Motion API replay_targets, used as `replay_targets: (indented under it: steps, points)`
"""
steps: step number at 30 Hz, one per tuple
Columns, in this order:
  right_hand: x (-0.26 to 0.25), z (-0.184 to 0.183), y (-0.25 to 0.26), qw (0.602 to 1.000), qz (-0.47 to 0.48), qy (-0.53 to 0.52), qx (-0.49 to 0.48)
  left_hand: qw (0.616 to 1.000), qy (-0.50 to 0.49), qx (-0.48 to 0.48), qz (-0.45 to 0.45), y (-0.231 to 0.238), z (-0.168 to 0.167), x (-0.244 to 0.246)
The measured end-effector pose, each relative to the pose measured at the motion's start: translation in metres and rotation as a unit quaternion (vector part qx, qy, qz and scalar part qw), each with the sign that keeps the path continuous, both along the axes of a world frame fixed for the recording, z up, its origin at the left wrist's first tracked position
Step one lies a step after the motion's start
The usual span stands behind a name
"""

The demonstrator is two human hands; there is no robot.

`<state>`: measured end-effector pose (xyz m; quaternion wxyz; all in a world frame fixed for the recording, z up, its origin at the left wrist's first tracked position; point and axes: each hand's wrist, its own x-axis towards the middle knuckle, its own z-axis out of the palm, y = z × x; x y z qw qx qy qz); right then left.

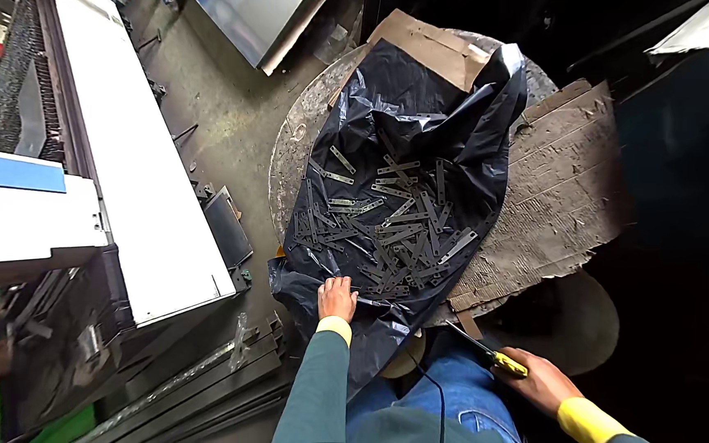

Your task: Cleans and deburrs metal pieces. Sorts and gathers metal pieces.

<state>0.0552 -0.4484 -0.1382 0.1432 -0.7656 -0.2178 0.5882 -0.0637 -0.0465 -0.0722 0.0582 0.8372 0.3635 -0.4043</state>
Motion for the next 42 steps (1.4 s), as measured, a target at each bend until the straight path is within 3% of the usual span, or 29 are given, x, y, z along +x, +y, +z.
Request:
replay_targets:
  steps: [7, 26, 36, 39, 42]
  points:
    - [-0.015, -0.007, -0.005, 1.000, -0.003, 0.005, -0.007, 0.994, 0.047, -0.004, -0.095, 0.007, 0.002, -0.003]
    - [-0.023, -0.011, 0.009, 1.000, 0.011, 0.005, -0.005, 0.992, 0.061, -0.012, -0.110, 0.003, -0.006, 0.000]
    - [-0.027, -0.011, 0.005, 1.000, 0.009, 0.012, -0.008, 0.979, 0.073, -0.087, -0.169, 0.009, -0.006, 0.002]
    - [-0.025, -0.012, 0.005, 1.000, 0.007, 0.013, -0.006, 0.979, 0.025, -0.139, -0.146, 0.024, -0.004, 0.009]
    - [-0.024, -0.011, 0.008, 1.000, 0.009, 0.013, -0.002, 0.980, -0.062, -0.183, -0.046, 0.040, 0.003, 0.029]
